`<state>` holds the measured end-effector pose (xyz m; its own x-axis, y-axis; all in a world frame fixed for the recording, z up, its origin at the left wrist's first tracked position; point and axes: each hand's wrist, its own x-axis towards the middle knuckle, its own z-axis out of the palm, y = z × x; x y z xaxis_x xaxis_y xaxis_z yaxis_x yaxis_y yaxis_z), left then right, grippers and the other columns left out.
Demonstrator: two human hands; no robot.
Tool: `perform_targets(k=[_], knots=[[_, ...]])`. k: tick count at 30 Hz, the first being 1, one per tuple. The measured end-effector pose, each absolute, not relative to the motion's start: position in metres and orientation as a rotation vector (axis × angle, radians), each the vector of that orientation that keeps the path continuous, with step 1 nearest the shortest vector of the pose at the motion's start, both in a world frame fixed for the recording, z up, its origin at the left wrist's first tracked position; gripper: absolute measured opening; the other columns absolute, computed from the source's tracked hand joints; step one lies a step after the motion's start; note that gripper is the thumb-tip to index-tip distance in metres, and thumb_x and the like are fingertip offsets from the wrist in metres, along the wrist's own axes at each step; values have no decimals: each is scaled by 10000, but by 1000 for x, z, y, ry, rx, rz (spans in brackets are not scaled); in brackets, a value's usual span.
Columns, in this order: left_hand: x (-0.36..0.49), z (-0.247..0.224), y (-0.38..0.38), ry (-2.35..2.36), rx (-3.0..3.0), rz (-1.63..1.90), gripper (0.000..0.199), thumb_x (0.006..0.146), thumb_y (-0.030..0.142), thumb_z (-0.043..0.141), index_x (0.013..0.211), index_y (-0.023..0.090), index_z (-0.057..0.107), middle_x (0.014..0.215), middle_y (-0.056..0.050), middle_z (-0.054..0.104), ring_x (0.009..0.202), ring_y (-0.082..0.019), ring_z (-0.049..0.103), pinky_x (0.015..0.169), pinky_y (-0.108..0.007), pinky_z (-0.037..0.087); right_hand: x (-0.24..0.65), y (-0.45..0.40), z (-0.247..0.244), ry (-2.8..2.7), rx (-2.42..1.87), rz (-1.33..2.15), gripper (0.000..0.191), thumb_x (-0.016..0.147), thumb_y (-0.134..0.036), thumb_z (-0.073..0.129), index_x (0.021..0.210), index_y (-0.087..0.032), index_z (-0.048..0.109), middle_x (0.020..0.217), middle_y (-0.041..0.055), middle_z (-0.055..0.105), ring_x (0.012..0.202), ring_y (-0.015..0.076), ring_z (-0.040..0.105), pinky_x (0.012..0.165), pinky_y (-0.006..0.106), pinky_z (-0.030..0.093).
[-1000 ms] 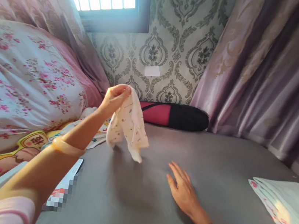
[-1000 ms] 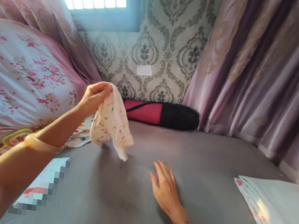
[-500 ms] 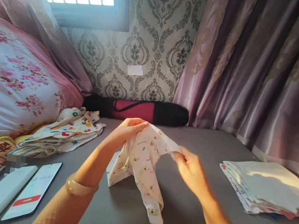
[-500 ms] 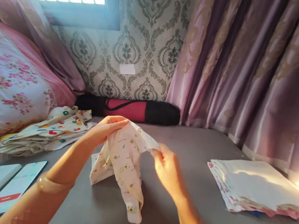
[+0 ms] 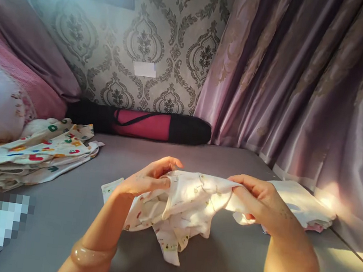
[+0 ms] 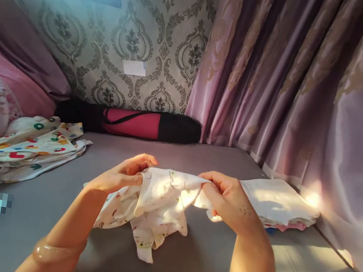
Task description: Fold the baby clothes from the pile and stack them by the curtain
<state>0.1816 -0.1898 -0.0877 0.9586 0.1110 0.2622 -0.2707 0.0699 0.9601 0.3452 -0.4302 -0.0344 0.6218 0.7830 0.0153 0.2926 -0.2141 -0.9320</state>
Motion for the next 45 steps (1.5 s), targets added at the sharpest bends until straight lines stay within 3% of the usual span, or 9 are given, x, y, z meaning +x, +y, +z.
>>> perform_targets(k=[4,6,11,16,22,27,33,37,45], knots=[[194,-106,-193,57,1409,382,280,786,385,739,893,163,607,819,-11,614,700,-104,545,630,-211,413,365,-443,-44,-1170,-2046,594,211,761,-286,566,861,-231,743,732,19,709,641,167,628,523,233,454],[200,-116,-194,136,1371,406,301,754,402,767,835,146,630,798,-13,616,683,-101,547,614,-209,411,377,-443,-53,-1241,-2183,626,202,757,-252,548,826,-251,738,797,13,735,734,192,661,600,250,481],[212,-129,-200,198,1324,389,310,712,407,797,802,130,690,735,-9,621,657,-93,542,610,-206,407,399,-426,-80,-1233,-2350,868,166,676,-243,648,810,-264,744,818,17,749,759,219,684,636,286,499],[215,-128,-206,256,1342,365,286,716,397,790,821,139,722,766,-21,657,714,-102,572,691,-222,432,397,-405,-92,-1266,-2160,827,205,770,-356,654,930,-264,743,930,41,758,861,233,699,764,346,539],[213,-124,-209,249,1349,310,277,769,412,743,880,158,735,806,-33,694,746,-122,603,718,-237,450,373,-371,-98,-1275,-1807,526,245,868,-386,600,1064,-274,694,1158,26,707,1114,213,628,968,379,475],[213,-122,-210,252,1383,307,290,777,425,727,905,165,739,836,-43,717,782,-146,627,751,-258,475,355,-353,-105,-1239,-1683,653,324,833,-403,663,1104,-224,667,1091,47,723,993,195,668,893,339,507],[207,-118,-200,352,1589,393,317,753,411,734,944,161,702,914,-59,715,853,-166,641,799,-282,491,351,-348,-105,-1180,-1814,489,246,858,-417,594,871,-195,698,844,17,726,799,176,654,722,292,485],[188,-114,-179,420,1696,435,349,779,440,698,991,164,677,996,-76,706,952,-185,641,852,-292,487,363,-346,-111,-1057,-1868,354,268,821,-437,587,813,-181,668,781,24,699,733,179,627,662,291,464],[156,-106,-157,414,2170,116,294,783,478,644,885,205,683,860,-25,683,766,-164,595,662,-242,438,379,-347,-112,-915,-1949,270,270,736,-432,582,749,-175,661,738,44,693,705,195,616,643,302,462]])
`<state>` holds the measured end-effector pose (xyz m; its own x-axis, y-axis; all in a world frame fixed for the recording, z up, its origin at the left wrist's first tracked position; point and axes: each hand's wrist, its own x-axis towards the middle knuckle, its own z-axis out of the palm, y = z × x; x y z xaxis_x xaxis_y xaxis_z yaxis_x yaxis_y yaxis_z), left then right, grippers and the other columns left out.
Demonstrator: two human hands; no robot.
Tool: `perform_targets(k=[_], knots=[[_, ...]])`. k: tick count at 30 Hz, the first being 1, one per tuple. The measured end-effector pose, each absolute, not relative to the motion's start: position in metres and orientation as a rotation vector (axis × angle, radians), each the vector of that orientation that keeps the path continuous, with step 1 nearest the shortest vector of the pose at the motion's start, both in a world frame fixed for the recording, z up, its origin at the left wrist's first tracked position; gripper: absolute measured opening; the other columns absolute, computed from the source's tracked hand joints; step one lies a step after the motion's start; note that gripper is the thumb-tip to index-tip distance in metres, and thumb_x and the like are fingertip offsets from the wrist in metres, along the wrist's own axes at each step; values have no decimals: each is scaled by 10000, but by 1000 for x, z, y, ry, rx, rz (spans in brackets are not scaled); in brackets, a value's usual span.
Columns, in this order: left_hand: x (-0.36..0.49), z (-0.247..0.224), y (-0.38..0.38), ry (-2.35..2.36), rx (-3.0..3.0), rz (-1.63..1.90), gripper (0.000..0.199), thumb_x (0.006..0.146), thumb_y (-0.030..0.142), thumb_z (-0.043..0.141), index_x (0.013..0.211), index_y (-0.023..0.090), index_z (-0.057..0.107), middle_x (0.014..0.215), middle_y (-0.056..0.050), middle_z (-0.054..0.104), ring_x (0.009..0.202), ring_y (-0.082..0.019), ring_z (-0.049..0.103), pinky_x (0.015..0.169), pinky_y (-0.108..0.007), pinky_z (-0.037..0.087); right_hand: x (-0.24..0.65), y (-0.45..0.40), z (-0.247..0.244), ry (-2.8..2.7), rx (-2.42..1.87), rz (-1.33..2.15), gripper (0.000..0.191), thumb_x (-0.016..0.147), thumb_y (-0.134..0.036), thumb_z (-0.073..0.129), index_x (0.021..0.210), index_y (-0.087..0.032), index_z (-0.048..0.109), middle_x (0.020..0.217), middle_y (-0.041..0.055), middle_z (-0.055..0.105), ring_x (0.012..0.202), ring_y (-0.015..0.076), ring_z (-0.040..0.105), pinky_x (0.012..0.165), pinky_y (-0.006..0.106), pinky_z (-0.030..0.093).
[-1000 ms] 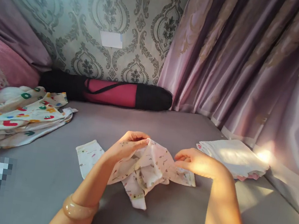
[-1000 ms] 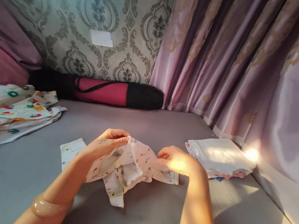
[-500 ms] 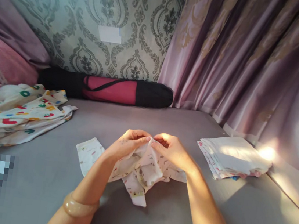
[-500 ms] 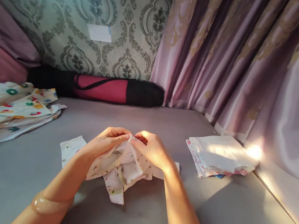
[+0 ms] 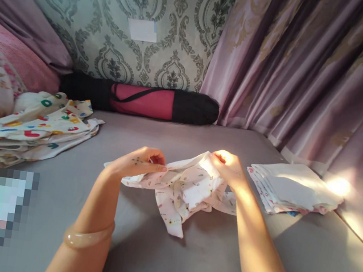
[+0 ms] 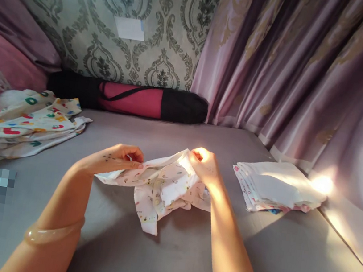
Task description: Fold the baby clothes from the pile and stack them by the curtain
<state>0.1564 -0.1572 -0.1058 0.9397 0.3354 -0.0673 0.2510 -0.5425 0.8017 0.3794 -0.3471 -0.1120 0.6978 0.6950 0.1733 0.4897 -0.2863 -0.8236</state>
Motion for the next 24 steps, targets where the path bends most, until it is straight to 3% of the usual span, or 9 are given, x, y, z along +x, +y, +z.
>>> perform_targets(k=[6,12,15,19,24], knots=[[154,-105,-157,523,2249,-36,262,662,407,707,837,215,677,828,-6,666,731,-163,569,613,-231,391,378,-346,-112,-904,-1950,284,266,739,-431,589,748,-175,660,739,42,688,695,187,606,631,294,447],[162,-123,-150,593,2087,82,253,732,437,621,792,199,680,703,7,640,627,-145,521,558,-236,352,381,-345,-121,-994,-1875,225,262,814,-358,549,983,-194,662,748,9,648,653,165,565,616,286,431],[165,-126,-151,622,1905,175,311,747,485,621,827,189,672,696,7,614,608,-136,507,532,-231,334,375,-347,-119,-1161,-1856,152,264,860,-273,466,939,-215,710,876,27,638,728,161,572,695,295,447],[169,-119,-161,543,1696,294,344,764,476,652,979,208,633,732,9,603,608,-125,517,527,-216,353,350,-345,-114,-1260,-1860,214,289,832,-187,462,815,-226,747,886,27,571,680,132,545,659,274,449],[173,-107,-176,382,1705,302,289,827,430,622,1026,220,618,689,27,548,549,-94,448,502,-206,307,319,-333,-121,-1224,-1760,427,193,831,-261,586,911,-230,759,925,33,580,868,167,604,824,308,468]])
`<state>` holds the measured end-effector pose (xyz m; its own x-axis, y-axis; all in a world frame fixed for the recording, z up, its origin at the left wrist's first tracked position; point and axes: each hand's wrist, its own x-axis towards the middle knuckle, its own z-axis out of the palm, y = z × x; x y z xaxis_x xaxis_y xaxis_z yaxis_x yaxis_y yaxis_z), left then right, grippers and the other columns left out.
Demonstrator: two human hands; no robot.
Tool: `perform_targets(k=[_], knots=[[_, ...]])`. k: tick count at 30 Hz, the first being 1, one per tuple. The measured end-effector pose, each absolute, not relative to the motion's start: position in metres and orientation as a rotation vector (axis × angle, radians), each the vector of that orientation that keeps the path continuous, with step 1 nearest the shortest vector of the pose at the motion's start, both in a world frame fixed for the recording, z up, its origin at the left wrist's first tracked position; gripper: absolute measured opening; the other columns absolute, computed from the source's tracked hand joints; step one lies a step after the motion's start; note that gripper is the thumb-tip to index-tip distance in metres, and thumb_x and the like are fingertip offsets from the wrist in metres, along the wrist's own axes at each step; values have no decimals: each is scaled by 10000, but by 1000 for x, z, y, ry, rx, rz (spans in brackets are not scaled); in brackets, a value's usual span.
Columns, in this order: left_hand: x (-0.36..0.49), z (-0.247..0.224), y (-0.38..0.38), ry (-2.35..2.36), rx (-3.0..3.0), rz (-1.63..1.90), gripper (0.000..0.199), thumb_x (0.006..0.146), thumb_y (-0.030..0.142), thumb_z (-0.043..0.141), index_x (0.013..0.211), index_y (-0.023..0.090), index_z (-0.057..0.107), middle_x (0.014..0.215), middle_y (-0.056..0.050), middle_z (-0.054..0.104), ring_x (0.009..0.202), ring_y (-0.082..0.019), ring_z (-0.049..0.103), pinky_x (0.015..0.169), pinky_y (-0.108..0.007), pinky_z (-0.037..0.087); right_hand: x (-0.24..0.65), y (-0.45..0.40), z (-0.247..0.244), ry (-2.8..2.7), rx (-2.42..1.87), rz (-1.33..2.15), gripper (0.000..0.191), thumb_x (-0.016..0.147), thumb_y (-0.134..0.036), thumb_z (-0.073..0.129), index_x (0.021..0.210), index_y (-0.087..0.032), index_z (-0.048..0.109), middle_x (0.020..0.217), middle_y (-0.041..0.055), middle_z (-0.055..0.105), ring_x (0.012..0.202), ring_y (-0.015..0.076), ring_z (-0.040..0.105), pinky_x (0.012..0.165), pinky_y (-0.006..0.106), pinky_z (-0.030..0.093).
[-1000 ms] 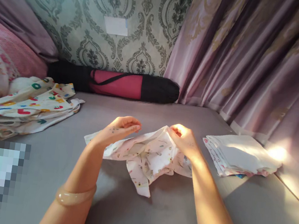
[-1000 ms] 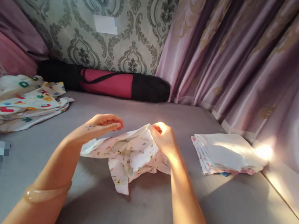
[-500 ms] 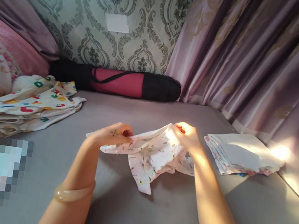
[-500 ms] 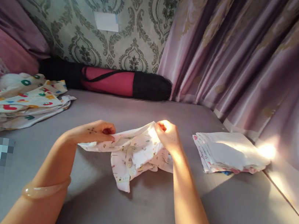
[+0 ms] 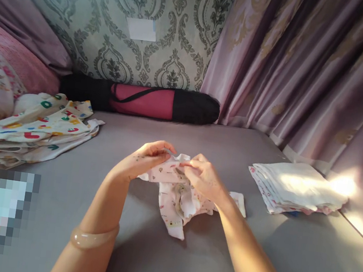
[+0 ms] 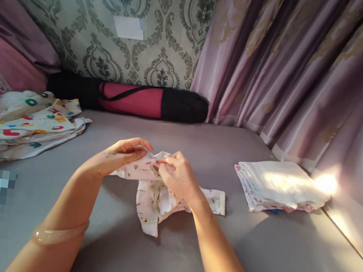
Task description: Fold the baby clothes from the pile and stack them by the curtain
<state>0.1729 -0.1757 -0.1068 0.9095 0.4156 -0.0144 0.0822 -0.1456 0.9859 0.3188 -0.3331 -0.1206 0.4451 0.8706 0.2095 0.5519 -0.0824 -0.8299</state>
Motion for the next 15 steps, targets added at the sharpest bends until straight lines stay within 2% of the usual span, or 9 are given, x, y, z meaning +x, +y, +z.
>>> perform_targets(k=[4,10,13,15], knots=[[175,-102,-180,332,1828,268,251,865,406,568,976,200,657,717,13,560,587,-99,445,521,-213,310,310,-327,-123,-1181,-1731,603,195,856,-353,614,893,-222,754,947,33,608,911,181,606,864,342,462],[176,-102,-178,398,1976,276,254,864,377,540,959,183,675,716,8,566,584,-102,430,511,-213,318,310,-324,-124,-1112,-1656,496,172,806,-351,676,885,-217,750,858,6,575,834,151,599,813,304,477],[174,-101,-179,412,2003,264,308,873,439,543,970,183,682,750,-9,588,625,-119,473,526,-216,358,313,-324,-128,-1112,-1564,442,194,810,-378,673,899,-227,756,833,1,571,814,141,598,782,278,491],[172,-99,-180,392,2034,277,357,844,496,594,1011,195,689,855,-32,619,705,-137,517,577,-223,405,315,-324,-130,-1104,-1536,422,205,807,-386,681,918,-234,762,841,7,588,823,143,606,787,277,499]])
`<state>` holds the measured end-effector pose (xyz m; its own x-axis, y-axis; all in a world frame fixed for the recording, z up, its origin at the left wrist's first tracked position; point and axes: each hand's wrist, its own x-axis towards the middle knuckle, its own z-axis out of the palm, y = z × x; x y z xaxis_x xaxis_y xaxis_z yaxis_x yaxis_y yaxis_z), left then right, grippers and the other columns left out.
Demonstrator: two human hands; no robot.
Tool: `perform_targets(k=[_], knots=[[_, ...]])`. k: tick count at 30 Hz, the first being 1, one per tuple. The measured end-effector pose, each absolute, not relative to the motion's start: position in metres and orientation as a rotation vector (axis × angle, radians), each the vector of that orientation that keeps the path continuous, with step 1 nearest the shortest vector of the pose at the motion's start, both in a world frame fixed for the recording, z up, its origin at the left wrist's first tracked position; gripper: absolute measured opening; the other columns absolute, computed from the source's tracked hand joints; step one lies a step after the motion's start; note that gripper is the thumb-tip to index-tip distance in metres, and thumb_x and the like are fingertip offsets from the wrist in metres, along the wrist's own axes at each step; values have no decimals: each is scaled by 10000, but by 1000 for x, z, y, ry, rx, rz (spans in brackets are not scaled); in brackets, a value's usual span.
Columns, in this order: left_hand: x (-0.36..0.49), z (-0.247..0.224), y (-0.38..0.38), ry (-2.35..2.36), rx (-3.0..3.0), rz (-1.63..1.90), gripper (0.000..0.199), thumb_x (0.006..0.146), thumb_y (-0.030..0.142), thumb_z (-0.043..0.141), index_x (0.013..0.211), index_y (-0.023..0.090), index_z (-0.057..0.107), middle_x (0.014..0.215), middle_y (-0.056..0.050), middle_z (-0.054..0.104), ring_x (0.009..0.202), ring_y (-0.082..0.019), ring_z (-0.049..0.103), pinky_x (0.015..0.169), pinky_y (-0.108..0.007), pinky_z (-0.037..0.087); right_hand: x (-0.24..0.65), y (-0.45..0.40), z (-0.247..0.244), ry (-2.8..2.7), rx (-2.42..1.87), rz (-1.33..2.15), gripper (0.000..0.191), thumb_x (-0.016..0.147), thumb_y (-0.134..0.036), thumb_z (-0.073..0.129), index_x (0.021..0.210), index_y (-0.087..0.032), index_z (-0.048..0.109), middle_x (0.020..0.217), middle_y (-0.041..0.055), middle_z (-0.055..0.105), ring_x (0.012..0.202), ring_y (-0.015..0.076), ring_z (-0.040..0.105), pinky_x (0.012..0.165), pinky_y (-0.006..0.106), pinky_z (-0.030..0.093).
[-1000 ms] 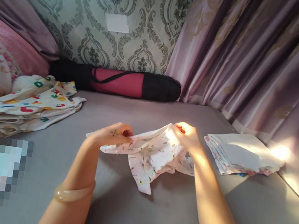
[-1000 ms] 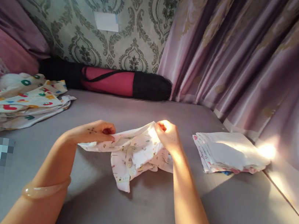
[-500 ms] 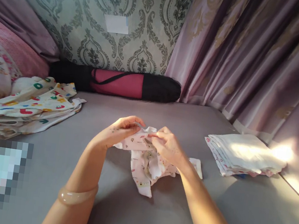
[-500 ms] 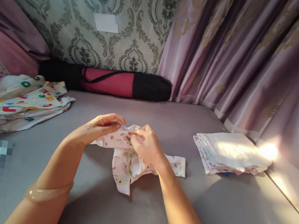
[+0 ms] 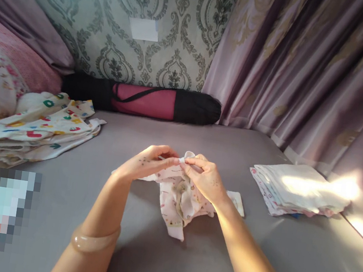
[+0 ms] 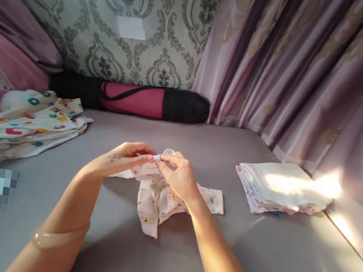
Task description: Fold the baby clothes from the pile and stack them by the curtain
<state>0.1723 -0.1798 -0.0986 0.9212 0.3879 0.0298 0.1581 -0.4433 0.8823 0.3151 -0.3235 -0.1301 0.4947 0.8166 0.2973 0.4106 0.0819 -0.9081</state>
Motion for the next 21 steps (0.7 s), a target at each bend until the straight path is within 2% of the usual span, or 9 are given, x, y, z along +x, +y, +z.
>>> perform_targets(k=[2,4,10,15,18,21], knots=[[171,-96,-181,373,2086,314,404,790,527,661,1040,212,699,980,-51,618,784,-151,540,636,-233,438,316,-324,-131,-1108,-1524,407,207,806,-393,687,928,-247,767,847,12,597,820,146,609,774,279,507],[170,-94,-181,371,2145,350,408,765,533,687,1019,216,715,1014,-54,600,793,-149,540,653,-236,440,316,-324,-131,-1124,-1515,395,198,811,-395,685,936,-266,770,842,11,596,811,148,608,753,279,512],[174,-95,-183,302,2134,274,369,840,509,597,931,177,731,754,-13,594,648,-125,492,555,-229,364,312,-323,-133,-1149,-1535,358,202,820,-389,677,939,-255,769,819,10,594,790,144,612,750,275,511],[172,-100,-179,388,2034,348,369,847,507,571,900,171,715,689,-6,593,602,-124,484,509,-225,336,322,-331,-123,-1234,-1590,317,253,872,-366,585,1028,-238,738,925,34,653,869,158,637,819,294,503],[164,-95,-175,471,2031,478,380,852,519,555,889,165,687,677,2,569,596,-117,471,493,-214,318,338,-340,-109,-1197,-1685,375,369,872,-388,571,1163,-188,675,911,47,694,802,167,644,762,310,518],[156,-87,-168,502,2092,629,372,865,507,540,914,159,664,690,9,554,602,-109,452,506,-204,319,357,-347,-96,-1148,-1765,352,361,842,-377,598,1109,-151,687,878,62,719,790,176,651,756,317,516]])
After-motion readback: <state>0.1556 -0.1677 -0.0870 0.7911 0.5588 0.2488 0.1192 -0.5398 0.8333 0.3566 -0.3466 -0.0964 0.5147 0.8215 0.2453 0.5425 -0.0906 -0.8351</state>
